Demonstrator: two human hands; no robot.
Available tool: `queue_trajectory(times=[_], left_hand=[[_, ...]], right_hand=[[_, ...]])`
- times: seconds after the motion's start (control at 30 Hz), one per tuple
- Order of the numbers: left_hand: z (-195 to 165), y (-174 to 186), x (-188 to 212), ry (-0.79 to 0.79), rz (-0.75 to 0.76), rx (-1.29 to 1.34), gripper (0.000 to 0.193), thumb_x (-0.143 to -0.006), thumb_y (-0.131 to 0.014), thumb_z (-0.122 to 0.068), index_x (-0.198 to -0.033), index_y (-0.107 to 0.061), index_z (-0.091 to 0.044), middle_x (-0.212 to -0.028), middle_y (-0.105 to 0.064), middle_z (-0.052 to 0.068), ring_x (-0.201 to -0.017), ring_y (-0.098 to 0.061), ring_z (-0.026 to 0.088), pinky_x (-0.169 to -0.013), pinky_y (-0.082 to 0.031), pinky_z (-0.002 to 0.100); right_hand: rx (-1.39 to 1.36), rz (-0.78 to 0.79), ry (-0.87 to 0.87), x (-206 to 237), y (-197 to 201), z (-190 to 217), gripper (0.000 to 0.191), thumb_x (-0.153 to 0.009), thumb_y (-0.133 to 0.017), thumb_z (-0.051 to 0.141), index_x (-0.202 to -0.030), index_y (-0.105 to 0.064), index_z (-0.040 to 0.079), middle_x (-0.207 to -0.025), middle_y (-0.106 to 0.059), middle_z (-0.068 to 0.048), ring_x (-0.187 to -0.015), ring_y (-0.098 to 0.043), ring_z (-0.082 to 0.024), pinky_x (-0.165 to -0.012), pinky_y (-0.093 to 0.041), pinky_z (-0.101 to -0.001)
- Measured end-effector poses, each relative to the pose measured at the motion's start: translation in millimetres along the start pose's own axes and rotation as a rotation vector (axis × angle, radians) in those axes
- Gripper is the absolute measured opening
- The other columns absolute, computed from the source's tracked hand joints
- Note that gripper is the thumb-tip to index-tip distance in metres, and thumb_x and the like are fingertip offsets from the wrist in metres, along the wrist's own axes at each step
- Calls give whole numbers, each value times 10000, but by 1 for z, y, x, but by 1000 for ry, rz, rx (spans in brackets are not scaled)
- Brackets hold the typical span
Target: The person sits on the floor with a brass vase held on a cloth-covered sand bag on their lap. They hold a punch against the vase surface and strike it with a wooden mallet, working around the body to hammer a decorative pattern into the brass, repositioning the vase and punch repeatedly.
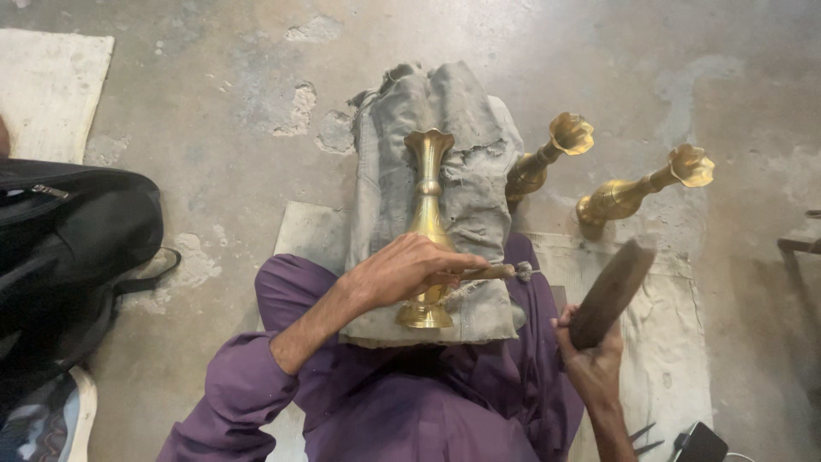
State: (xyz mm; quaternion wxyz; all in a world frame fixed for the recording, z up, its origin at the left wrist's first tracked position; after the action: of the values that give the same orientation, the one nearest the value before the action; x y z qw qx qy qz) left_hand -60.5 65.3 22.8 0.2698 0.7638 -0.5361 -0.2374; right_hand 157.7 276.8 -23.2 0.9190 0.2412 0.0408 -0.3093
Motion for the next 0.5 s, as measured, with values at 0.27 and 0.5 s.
queue_trajectory(times=[0.27,0.5], left_hand=[[-2,1,4,-32,-7,-35,494,-895,-705,-205,-1378,-641,-284,-928,-790,26,-759,-745,204,-771,-608,415],[-2,3,7,-78,-9,26,486,-897,-710,-227,-1374,-639,-287,-1018,-798,20,-797,-755,195,-776,-607,411]], right_hand=[[394,76,-32,2,3,-2,433,-824,-712,29,-1244,-613,69,-987,-744,-190,-878,-747,-290,-751,-615,-415],[195,23,13,6,4,-2,248,-904,-726,45,-1130,-645,105,-967,-737,-186,-889,-723,-321,-792,-588,-439]])
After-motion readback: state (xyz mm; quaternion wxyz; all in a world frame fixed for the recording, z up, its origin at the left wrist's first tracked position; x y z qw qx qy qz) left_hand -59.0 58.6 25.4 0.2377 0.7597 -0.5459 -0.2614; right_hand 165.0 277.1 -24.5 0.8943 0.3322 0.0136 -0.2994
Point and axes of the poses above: each hand's wrist, its own x-axis away from the middle knuckle, its own y-axis out of the back of the hand, z = x × y, the point moved 6 cm from there along -x, towards the middle knuckle
